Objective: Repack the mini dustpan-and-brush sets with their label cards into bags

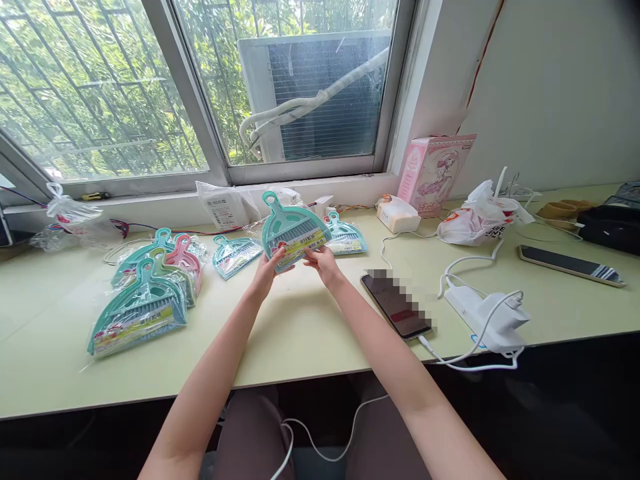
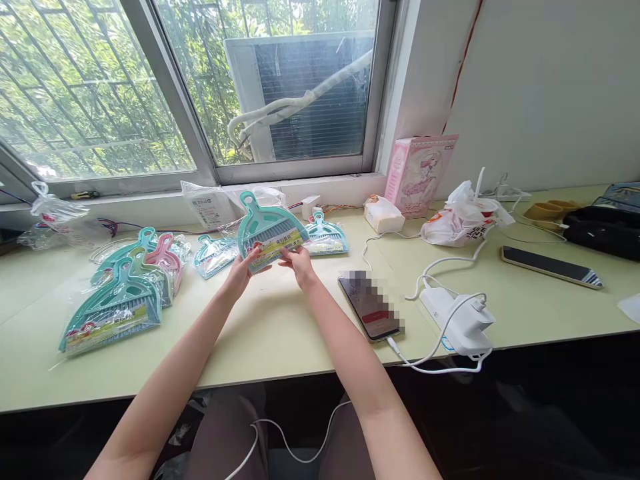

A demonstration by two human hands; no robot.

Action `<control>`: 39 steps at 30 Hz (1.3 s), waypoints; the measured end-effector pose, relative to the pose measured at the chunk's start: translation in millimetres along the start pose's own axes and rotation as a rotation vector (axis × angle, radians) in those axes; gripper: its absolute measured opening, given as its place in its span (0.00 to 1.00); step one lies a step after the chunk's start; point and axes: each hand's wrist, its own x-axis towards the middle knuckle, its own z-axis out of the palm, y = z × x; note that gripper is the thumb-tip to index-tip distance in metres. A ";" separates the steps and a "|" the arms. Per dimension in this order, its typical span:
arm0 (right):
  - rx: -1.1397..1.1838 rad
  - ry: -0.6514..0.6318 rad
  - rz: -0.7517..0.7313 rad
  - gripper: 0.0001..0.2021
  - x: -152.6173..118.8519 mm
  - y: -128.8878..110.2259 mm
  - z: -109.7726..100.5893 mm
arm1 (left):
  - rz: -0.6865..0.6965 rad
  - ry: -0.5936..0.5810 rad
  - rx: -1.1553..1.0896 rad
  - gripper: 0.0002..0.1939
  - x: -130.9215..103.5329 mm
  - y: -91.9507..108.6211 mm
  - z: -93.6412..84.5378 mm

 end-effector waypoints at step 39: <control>-0.897 -0.077 -0.862 0.06 2.1 -12.2 -12.7 | -0.344 0.114 0.086 0.19 5.4 4.4 -62.2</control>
